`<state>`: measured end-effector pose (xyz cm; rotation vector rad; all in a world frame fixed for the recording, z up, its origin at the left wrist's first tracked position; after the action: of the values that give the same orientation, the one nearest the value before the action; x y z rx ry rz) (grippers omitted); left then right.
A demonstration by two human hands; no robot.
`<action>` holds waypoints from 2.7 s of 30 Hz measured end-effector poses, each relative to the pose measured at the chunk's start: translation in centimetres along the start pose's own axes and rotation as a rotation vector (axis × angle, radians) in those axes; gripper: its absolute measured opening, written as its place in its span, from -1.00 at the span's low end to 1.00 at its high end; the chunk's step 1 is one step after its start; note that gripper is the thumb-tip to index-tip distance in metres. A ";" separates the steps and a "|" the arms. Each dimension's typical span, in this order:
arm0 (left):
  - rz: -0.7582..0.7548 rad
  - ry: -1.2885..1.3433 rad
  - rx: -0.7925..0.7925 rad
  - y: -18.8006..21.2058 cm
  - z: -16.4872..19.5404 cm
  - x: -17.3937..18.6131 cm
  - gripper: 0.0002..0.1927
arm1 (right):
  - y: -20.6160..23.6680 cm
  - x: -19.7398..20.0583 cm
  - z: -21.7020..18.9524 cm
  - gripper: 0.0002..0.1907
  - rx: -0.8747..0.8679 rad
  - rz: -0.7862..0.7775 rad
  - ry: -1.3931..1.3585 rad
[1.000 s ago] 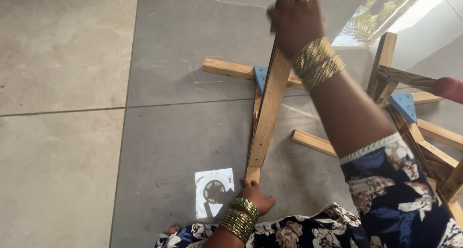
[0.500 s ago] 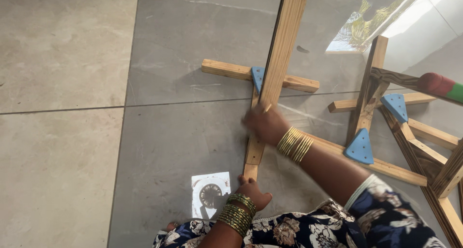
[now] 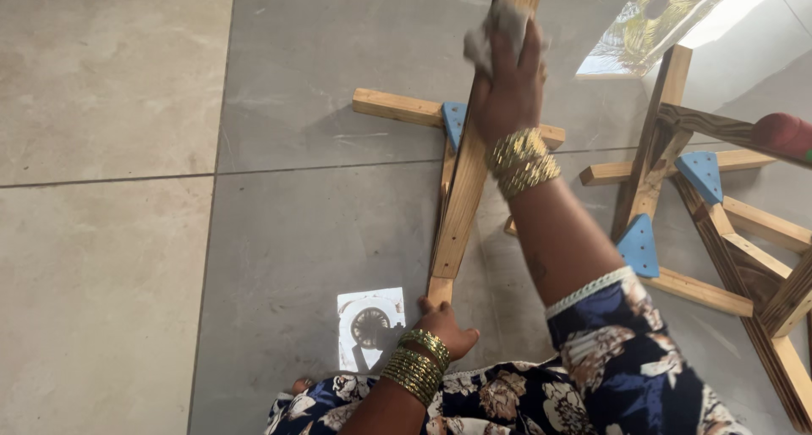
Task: The person sits on the floor and wipes a green painted wooden club-like object with a cloth, then wipes the wooden legs and stretchers of disassembled furniture frames one at a time, holding each piece steady while rubbing the cloth along the wood.
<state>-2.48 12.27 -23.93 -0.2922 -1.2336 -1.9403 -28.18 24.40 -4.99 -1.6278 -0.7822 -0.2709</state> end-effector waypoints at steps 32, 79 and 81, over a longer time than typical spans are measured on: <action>-0.089 0.026 -0.107 -1.8 -1.6 1.3 -0.26 | 29.3 8.1 -4.1 -0.33 0.028 -1.236 -0.045; -0.106 -0.208 -0.056 -1.1 -1.4 1.6 -0.45 | 27.5 9.3 -3.3 -0.49 -0.082 -0.711 -0.106; -0.109 -0.202 -0.083 -1.5 -1.5 1.3 -0.46 | 28.0 8.6 -4.8 -0.54 0.032 -0.817 -0.103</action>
<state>-4.10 10.65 -24.97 -0.4827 -1.3234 -2.0997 -3.19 22.16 -20.82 -1.2244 -1.5026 -0.7463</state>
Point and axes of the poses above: each hand's wrist, its own y-axis away from the middle knuckle, its own x-axis out of the back of the hand, z = x × y, the point moved 2 cm from there along -y, towards the middle knuckle, and after that the axes turned 7 degrees about z, right-handed, at the moved point
